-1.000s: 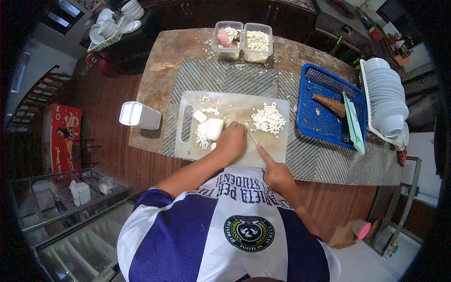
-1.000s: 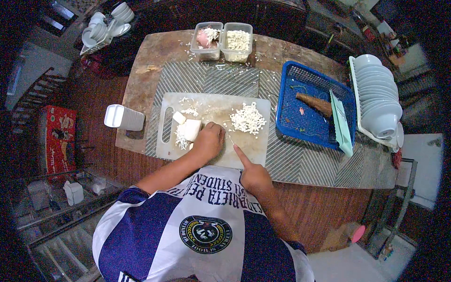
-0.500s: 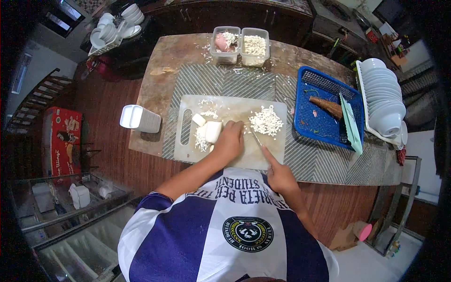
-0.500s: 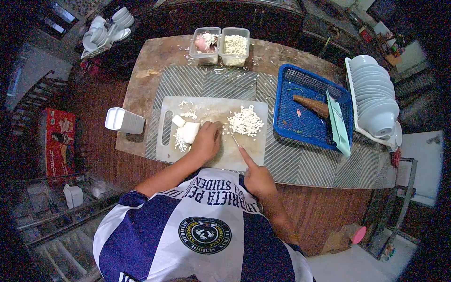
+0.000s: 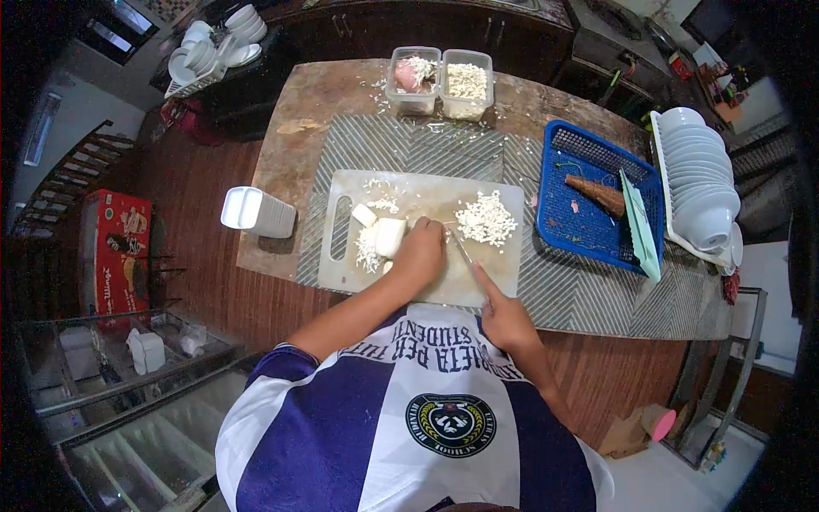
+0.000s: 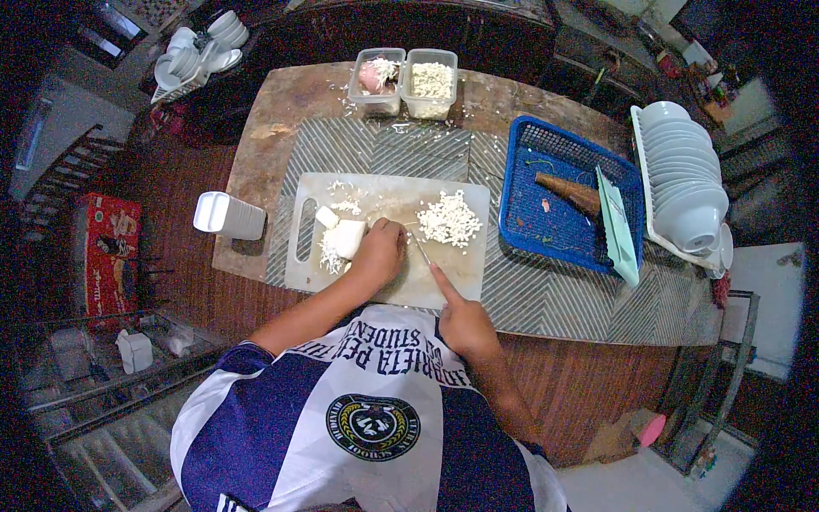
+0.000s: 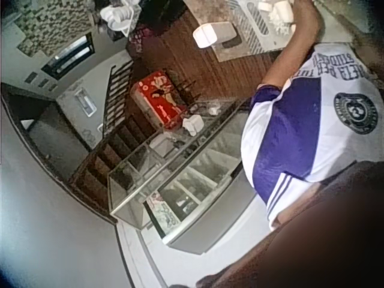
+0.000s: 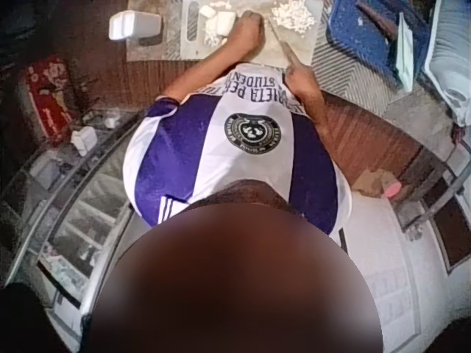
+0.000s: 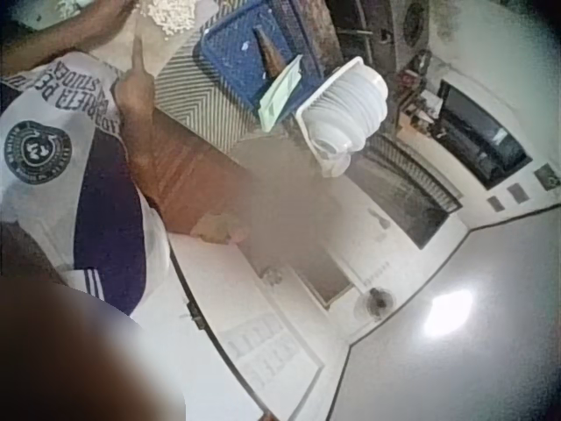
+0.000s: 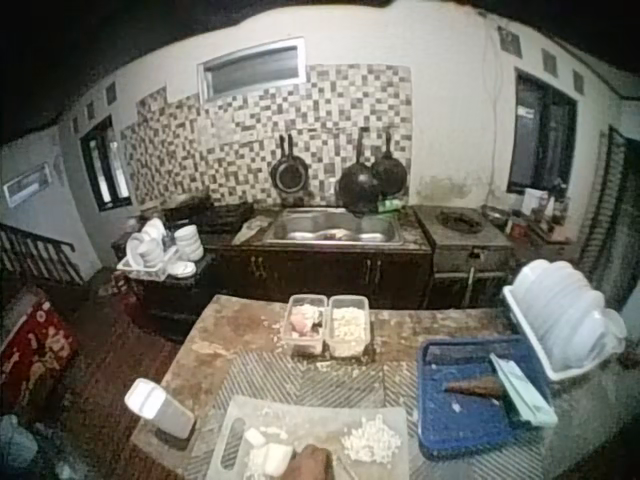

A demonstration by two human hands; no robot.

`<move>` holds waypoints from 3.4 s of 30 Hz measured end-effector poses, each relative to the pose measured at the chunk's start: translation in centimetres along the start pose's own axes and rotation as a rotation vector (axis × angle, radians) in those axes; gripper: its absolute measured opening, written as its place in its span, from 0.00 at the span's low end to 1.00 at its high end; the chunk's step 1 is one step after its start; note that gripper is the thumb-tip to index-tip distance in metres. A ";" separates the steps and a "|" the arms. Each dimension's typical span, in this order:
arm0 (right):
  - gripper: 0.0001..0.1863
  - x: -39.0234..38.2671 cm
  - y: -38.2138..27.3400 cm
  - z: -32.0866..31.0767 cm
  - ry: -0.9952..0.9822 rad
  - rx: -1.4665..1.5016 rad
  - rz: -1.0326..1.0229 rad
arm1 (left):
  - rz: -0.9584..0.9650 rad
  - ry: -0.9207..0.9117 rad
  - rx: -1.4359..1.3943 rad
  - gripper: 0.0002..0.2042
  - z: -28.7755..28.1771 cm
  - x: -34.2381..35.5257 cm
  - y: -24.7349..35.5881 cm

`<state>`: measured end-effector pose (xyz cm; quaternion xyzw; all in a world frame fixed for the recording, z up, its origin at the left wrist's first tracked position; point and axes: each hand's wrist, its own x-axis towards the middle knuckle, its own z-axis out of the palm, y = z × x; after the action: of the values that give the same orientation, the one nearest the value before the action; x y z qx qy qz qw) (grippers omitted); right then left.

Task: Chopping an onion on a white cutting board using a kitchen knife.

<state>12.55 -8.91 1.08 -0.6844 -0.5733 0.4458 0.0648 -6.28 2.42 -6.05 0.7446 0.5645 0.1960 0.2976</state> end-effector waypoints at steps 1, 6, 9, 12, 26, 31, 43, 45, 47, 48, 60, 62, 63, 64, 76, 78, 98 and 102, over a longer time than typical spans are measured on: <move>0.41 0.2 0.2 0.2 0.006 -0.024 -0.035 | 0.013 0.035 -0.002 0.06 0.1 0.0 0.0; 0.42 0.7 0.9 0.5 0.018 -0.079 -0.104 | 0.017 0.074 -0.017 0.04 0.5 -0.1 -0.5; 0.43 0.8 0.6 -0.1 -0.012 -0.084 -0.086 | 0.045 0.054 -0.023 0.06 0.6 -0.2 -0.7; 0.43 1.3 0.6 -0.5 -0.039 -0.142 -0.055 | 0.007 0.064 -0.023 0.06 0.5 0.0 -0.2; 0.38 0.1 0.4 -0.2 0.022 0.019 -0.025 | 0.094 0.128 -0.156 0.07 -2.1 -0.7 0.0; 0.38 0.3 0.8 -0.6 -0.074 -0.054 -0.091 | 0.120 0.201 -0.145 0.08 -4.4 -1.3 0.0; 0.35 1.5 0.5 -0.9 0.063 -0.015 -0.017 | 0.023 0.135 -0.226 0.07 -8.9 -6.3 -0.6; 0.35 1.5 0.1 -0.7 0.037 -0.010 0.010 | -0.043 0.164 -0.263 0.06 -9.1 -7.2 -0.6; 0.38 1.4 0.3 -0.1 0.003 -0.090 -0.082 | -0.124 0.153 -0.160 0.08 -9.4 -7.9 -1.0; 0.38 1.3 0.4 0.1 0.000 -0.092 -0.083 | -0.126 0.155 -0.160 0.08 -9.3 -8.1 -1.0; 0.35 1.3 -1.1 -0.2 -0.217 -0.177 -0.151 | -0.298 0.060 0.034 0.13 -8.5 -9.3 -2.3; 0.34 1.2 -1.1 -0.4 -0.142 -0.147 -0.084 | -0.291 0.009 0.023 0.16 -8.5 -9.3 -2.2; 0.34 1.2 -0.8 -0.3 -0.144 -0.148 -0.084 | -0.294 0.010 0.023 0.16 -8.2 -9.4 -2.4; 0.34 1.2 -0.3 -0.2 -0.086 -0.112 -0.084 | -0.249 0.037 0.027 0.18 -7.8 -9.4 -2.7; 0.31 0.4 0.5 0.6 0.013 0.017 -0.064 | -0.239 0.004 0.026 0.22 -6.6 -10.0 -2.6; 0.31 0.4 1.2 0.8 0.020 0.034 -0.060 | -0.225 -0.028 -0.087 0.20 -6.8 -10.0 -2.2; 0.27 2.6 1.8 1.6 0.135 0.147 -0.154 | -0.070 -0.121 0.070 0.25 -3.1 -4.8 1.2; 0.28 3.1 2.5 1.7 0.133 0.125 -0.188 | -0.163 -0.279 0.140 0.23 -4.0 -4.4 1.7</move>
<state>13.00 -7.86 -3.05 -0.6503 -0.6004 0.4263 0.1867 -8.86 -1.23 -1.73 0.7353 0.5884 0.0263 0.3353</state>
